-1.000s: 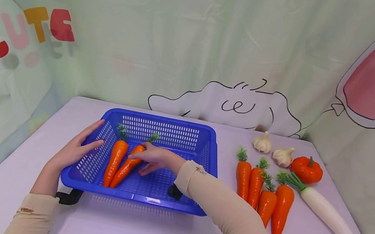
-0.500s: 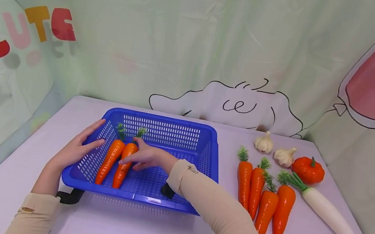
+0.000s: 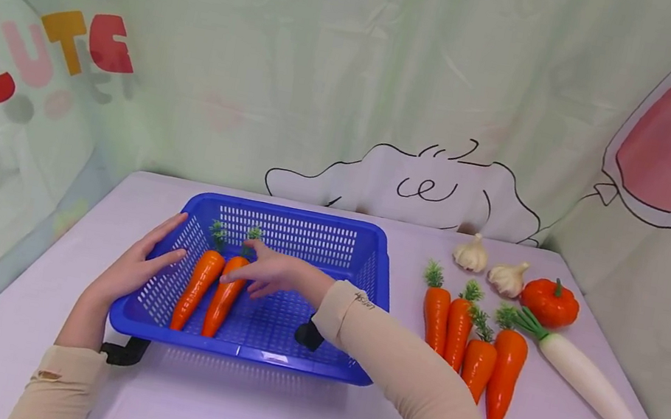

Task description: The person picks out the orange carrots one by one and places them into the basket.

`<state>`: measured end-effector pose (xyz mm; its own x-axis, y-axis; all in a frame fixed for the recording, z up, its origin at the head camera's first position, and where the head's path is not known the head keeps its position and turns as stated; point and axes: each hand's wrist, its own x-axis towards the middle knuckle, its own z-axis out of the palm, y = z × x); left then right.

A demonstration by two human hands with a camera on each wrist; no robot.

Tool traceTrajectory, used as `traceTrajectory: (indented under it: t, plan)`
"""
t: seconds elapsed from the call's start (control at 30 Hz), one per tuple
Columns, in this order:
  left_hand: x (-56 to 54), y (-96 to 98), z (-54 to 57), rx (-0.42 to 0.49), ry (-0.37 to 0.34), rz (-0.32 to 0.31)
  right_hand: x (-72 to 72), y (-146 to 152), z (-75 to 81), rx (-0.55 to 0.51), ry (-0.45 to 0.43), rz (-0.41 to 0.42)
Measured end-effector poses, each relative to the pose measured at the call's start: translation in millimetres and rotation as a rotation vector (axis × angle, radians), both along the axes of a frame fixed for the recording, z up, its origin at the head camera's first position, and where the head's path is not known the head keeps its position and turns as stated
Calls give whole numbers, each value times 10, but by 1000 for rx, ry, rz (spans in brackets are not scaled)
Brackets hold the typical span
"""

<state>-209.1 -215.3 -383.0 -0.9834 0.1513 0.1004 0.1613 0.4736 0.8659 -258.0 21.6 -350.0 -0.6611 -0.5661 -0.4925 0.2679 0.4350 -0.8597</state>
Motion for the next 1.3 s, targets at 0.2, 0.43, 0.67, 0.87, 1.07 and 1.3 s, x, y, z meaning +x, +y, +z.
traceTrajectory:
  t: [0.2,0.43,0.67,0.87,1.07,1.3]
  plan:
    - [2,4,-4,-3,-2,-3,76,164,218,70,109,143]
    - [3,14,-12,3,0,-10,230,436,437,135,280,226]
    - [49,26,57,0,-15,0,376,784,600,159,421,176]
    - [184,118,286,18,-22,-7,502,1056,624,142,511,132]
    - [231,146,347,17,-23,-4,606,1276,556,78,593,67]
    - [232,142,355,30,-21,-11,763,1484,503,55,684,-57]
